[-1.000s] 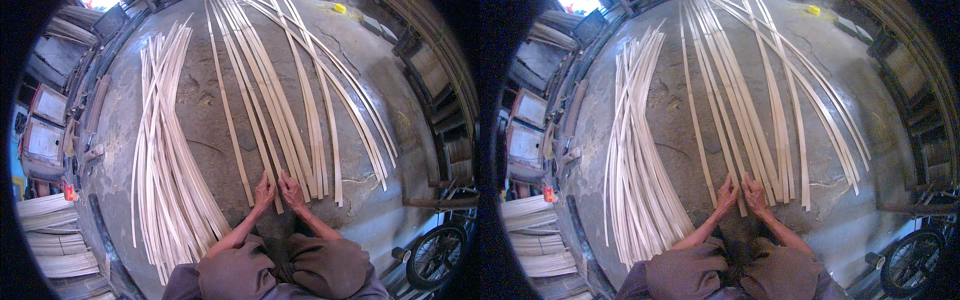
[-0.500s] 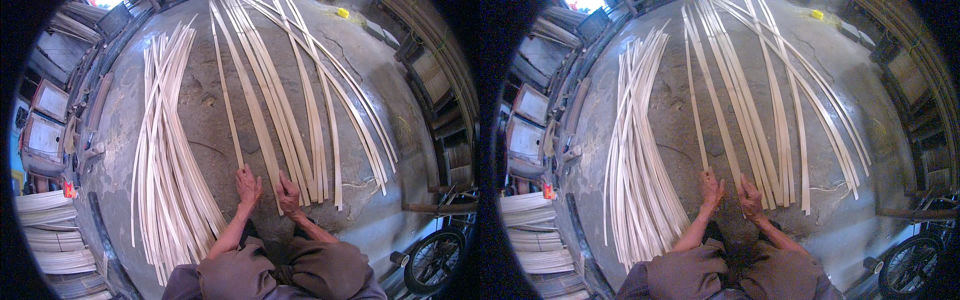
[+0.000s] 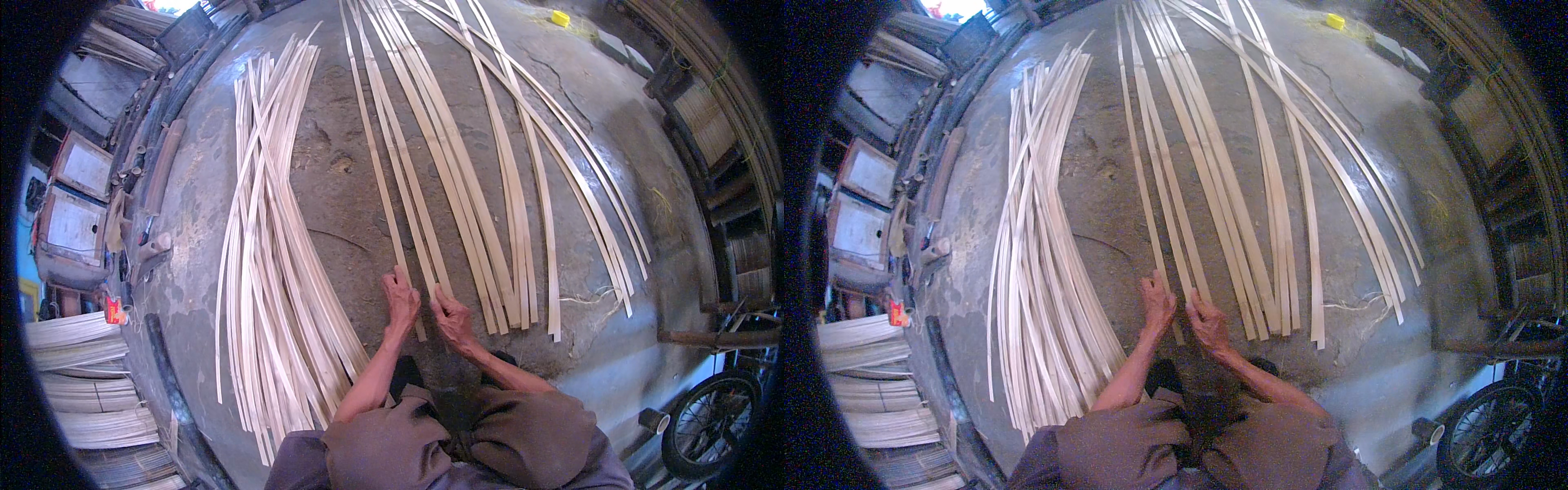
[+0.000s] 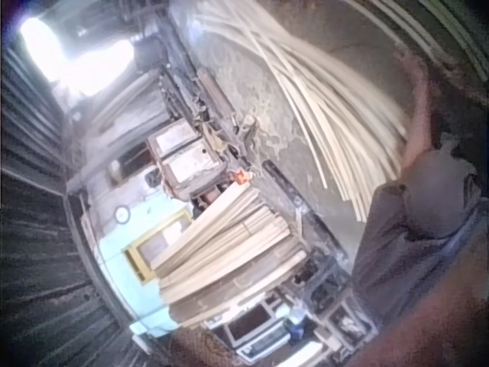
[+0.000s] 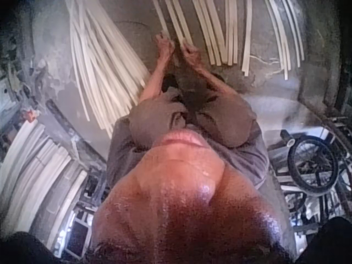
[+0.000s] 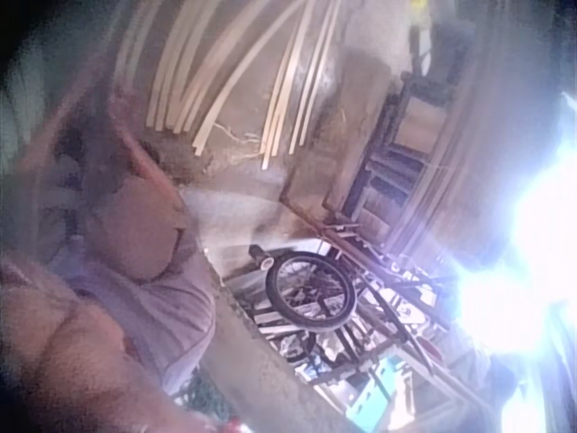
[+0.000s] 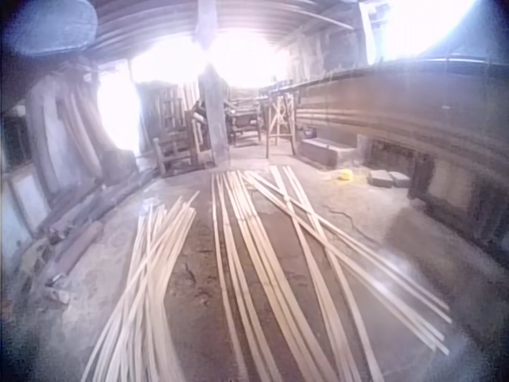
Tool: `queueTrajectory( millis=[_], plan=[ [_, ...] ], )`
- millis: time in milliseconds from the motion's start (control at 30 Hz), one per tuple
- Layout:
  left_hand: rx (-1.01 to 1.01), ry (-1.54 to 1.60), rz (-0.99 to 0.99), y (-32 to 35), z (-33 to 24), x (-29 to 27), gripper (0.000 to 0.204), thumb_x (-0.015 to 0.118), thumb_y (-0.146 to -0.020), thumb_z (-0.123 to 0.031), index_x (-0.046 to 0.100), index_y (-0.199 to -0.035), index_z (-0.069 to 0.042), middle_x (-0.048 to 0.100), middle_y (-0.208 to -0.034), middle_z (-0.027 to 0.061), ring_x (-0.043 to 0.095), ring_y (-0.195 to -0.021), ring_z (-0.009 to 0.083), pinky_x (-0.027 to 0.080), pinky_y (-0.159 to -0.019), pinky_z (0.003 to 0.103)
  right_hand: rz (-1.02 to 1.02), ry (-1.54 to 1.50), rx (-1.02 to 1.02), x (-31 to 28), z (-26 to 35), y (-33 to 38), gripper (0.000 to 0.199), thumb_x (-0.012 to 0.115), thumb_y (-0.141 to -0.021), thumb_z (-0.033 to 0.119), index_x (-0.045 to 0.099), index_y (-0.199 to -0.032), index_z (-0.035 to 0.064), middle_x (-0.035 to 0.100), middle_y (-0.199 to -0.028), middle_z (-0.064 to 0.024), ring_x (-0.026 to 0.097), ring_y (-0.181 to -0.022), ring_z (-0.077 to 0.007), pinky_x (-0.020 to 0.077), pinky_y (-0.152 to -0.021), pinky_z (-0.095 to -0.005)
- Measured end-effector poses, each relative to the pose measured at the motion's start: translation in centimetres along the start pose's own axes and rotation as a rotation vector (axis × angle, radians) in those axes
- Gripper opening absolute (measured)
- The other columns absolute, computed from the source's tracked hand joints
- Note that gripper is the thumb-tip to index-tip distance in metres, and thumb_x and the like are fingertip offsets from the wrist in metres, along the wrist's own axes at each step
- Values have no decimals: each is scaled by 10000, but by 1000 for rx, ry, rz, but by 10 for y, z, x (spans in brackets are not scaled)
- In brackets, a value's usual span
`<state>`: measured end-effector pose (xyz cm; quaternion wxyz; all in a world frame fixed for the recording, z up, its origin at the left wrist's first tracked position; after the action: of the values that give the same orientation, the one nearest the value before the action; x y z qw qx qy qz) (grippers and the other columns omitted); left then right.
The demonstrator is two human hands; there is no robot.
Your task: The person sits on the floor and sorts long, thin wooden strips by hand. They align the strips into neat piles, occasionally lifting a bundle to inspect it before placing it back down.
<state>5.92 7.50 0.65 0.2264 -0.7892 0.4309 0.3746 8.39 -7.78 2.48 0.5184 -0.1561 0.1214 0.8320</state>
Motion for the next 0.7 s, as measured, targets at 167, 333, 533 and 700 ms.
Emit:
queueTrajectory(
  millis=[167,333,533,700],
  plan=[
    [-61,194,87,9,3,14,641,553,-750,-65,337,-1336,81,492,-1035,237,505,-957,407,436,-843,456,34,51,53,3,-9,-6,418,559,-938,223,509,-1327,80,545,-768,-189,564,-697,-270,454,-658,-365],
    [-254,574,-23,-8,7,14,459,527,-850,-127,463,-1284,7,606,-984,178,592,-892,309,465,-805,403,-23,79,-42,-9,1,-34,411,556,-940,207,510,-1324,67,509,-730,-159,509,-641,-235,428,-611,-353],
    [-282,632,-248,-5,1,-15,326,512,-905,-154,555,-1178,18,631,-979,141,593,-866,216,471,-784,351,-43,106,-150,-22,28,-29,421,566,-936,211,508,-1326,64,512,-742,-145,496,-635,-225,423,-593,-344],
    [-327,616,-184,-3,4,-9,313,522,-904,-157,564,-1164,13,635,-956,121,585,-831,188,474,-764,339,-38,70,-7,-17,10,-25,412,569,-937,231,526,-1309,57,567,-783,-149,533,-674,-211,453,-629,-332]
  ],
)
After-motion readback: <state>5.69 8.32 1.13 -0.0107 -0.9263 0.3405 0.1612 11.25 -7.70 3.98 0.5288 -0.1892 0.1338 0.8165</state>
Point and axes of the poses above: each hand's wrist, its own y-axis away from the middle knuckle, its own x-axis out of the palm, z = x × y, the point moved 8 cm from there along -y, towards the middle knuckle
